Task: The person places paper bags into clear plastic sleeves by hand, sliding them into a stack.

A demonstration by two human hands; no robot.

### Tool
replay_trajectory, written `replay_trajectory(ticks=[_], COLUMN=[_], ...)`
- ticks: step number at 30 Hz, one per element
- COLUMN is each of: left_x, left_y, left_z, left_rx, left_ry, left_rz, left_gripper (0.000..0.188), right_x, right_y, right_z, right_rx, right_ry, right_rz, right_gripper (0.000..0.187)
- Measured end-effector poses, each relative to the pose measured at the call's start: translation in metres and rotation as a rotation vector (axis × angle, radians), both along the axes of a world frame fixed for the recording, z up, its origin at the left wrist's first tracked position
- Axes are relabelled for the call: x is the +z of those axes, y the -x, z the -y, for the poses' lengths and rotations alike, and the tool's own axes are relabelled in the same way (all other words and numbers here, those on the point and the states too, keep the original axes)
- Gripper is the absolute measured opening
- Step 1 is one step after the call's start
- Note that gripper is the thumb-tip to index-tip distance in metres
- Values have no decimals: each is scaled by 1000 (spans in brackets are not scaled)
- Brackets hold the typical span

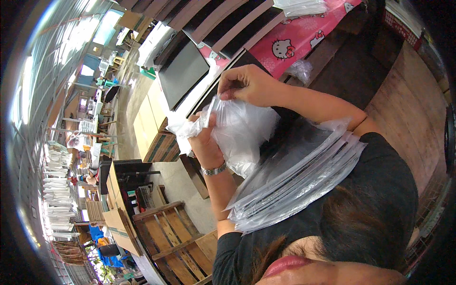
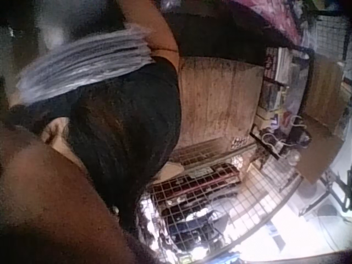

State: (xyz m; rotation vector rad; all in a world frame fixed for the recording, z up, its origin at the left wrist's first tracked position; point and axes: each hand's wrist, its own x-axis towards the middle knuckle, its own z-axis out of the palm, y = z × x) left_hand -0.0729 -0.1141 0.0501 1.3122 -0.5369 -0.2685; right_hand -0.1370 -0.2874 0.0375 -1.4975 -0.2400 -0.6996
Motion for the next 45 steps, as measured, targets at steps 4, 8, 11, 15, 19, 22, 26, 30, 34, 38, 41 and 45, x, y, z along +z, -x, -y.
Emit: replay_trajectory(ticks=[4,8,11,15,19,22,26,30,34,38,41,45], left_x=[3,8,9,3,-1,-1,-18,-18,-14,0,1,-10], left_y=[11,11,0,4,12,24,17,20,10,16,16,18], left_z=[10,14,10,8,13,21,14,2,-1,7,9,14], left_rx=[-25,-100,7,260,283,230,90,-105,25,20,8,-49], left_ry=[117,135,-12,-247,-114,78,-8,-200,-146,-31,-81,-109], left_rz=[-141,-206,-11,354,405,242,136,90,77,104,115,80], left_gripper=[24,21,20,29,28,27,16,15,15,29,38,43], right_x=[8,9,11,8,9,1,9,7,10,9,13,-8], right_y=[0,6,11,8,3,-14,-14,-10,-6,-4,-6,-20], right_z=[7,11,12,23,24,19,-1,-2,16,20,25,20], right_rx=[-62,-35,43,82,-69,-50,147,116,120,275,131,-113], right_ry=[70,66,-56,125,296,114,-356,-319,-4,236,290,161], right_rz=[-22,-34,-29,-132,-196,-16,-73,-206,-220,-301,-348,-51], right_gripper=[19,13,8,8,6,7,12,25,32,24,18,19])
